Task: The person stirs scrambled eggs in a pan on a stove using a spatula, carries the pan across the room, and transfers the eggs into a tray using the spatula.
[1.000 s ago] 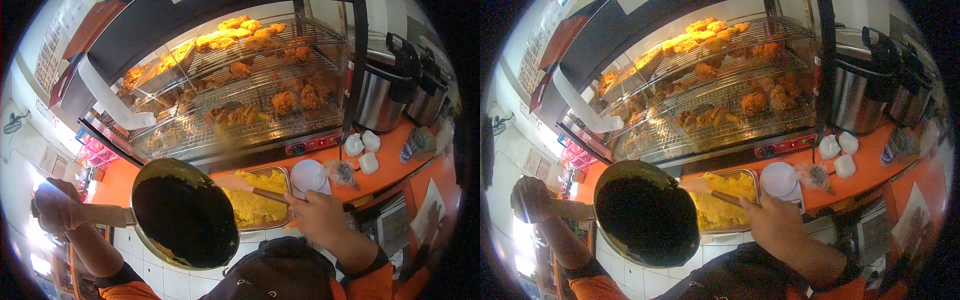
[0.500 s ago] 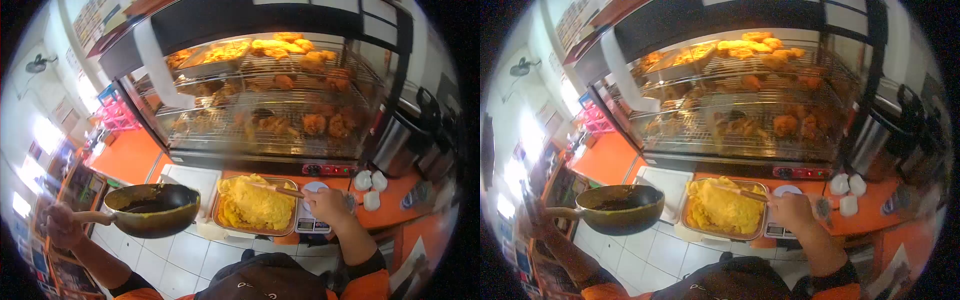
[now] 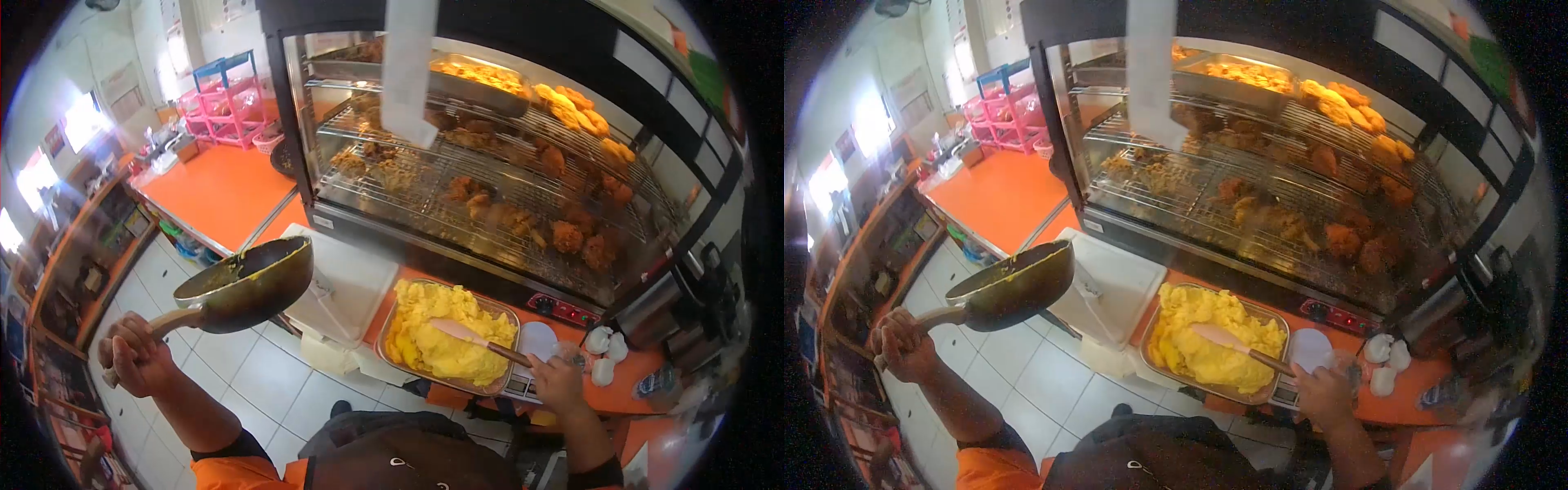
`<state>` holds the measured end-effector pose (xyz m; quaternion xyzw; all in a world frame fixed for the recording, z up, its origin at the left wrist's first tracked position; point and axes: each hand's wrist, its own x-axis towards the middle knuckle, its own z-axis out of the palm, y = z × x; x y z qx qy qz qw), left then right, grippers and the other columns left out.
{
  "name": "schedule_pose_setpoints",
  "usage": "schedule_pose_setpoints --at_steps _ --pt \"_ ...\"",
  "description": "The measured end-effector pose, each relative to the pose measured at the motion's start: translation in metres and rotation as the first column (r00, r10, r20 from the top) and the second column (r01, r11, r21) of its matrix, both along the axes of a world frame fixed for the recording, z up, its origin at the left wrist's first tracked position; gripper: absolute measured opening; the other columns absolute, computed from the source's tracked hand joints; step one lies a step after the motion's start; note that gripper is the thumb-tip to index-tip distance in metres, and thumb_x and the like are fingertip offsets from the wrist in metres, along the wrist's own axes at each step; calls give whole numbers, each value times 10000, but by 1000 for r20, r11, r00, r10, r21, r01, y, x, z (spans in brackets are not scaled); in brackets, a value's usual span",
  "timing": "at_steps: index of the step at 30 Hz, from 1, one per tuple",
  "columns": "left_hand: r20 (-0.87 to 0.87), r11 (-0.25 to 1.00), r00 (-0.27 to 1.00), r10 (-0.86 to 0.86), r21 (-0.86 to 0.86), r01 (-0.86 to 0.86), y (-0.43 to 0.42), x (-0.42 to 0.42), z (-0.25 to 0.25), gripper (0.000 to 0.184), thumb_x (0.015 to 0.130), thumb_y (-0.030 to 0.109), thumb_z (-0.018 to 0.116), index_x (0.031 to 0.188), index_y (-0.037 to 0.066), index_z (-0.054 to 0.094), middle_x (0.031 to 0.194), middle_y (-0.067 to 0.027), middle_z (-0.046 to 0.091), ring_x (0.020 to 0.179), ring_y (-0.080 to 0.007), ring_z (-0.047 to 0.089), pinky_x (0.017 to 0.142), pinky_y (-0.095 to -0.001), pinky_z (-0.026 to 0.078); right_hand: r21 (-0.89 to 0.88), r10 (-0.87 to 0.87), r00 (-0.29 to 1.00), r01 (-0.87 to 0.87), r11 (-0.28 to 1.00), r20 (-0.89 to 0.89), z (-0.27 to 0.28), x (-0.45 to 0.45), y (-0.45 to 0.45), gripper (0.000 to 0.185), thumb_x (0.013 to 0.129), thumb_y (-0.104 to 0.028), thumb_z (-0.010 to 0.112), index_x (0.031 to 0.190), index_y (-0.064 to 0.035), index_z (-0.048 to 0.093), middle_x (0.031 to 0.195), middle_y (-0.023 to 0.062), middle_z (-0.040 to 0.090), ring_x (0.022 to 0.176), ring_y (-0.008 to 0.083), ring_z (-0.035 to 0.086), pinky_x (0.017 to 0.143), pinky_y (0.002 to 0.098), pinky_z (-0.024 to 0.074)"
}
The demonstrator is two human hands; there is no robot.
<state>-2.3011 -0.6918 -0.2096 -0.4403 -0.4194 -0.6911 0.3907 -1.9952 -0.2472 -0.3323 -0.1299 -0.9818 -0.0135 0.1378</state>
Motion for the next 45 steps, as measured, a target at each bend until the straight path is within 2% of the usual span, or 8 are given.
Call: schedule_pose_setpoints --at_steps 7,10,12,14,16,23,31,45 --pt "107 976 976 -187 136 172 -64 -65 -16 276 782 65 401 539 144 296 460 15 277 390 -75 264 503 -263 319 -577 -460 875 299 760 -152 38 -4 -79 321 855 -282 449 1065 -73 571 612 60 502 480 150 438 455 308 369" --pt "113 955 949 -293 88 284 -101 -99 -21 287 797 87 421 539 146 310 486 10 292 428 -81 286 555 -267 323 -963 -669 696 136 -234 261 19 -3 -130 275 880 -260 422 1033 -63 539 518 36 427 450 117 417 414 251 329" --pt "122 915 907 -402 33 401 -116 -118 -17 293 809 108 418 533 142 328 517 7 312 496 -89 318 598 -269 315 -749 -498 831 -163 -643 246 11 -32 -172 324 892 -357 374 977 -69 496 519 20 380 441 103 350 411 225 291" --pt "150 932 924 -352 -36 361 -131 -134 -16 288 802 118 421 531 141 325 509 13 302 498 -88 314 611 -263 309 -487 -422 859 -246 -838 291 -11 -60 -203 388 888 -426 334 917 -66 476 554 3 344 457 101 320 411 218 284" --pt "139 960 952 -273 -31 279 -146 -149 -23 281 790 121 428 531 140 322 505 16 298 497 -87 310 617 -262 306 -375 -278 950 -207 -904 145 -25 -100 -225 393 891 -434 317 860 -72 467 598 6 349 473 104 314 413 208 276" --pt "222 957 936 -273 -37 288 -183 -185 -36 276 779 129 421 529 152 305 499 21 284 512 -86 303 628 -271 303 -169 -167 935 -119 -978 312 -45 -201 -253 372 873 -429 391 842 -69 482 640 16 377 513 85 341 427 185 287" --pt "427 918 904 39 342 -201 -202 -192 -57 299 794 162 445 532 160 301 510 18 279 519 -89 290 667 -275 289 -317 -484 803 -385 -867 347 -60 -249 -264 338 894 -388 362 804 -79 464 617 13 371 487 96 328 418 196 285" --pt "277 993 958 -75 110 45 -209 -201 -44 195 798 164 482 636 111 387 638 -33 365 598 -136 369 651 -291 342 27 -516 845 -524 -851 138 -59 -222 -266 336 893 -376 380 817 -59 463 574 -27 320 431 52 292 361 163 260"
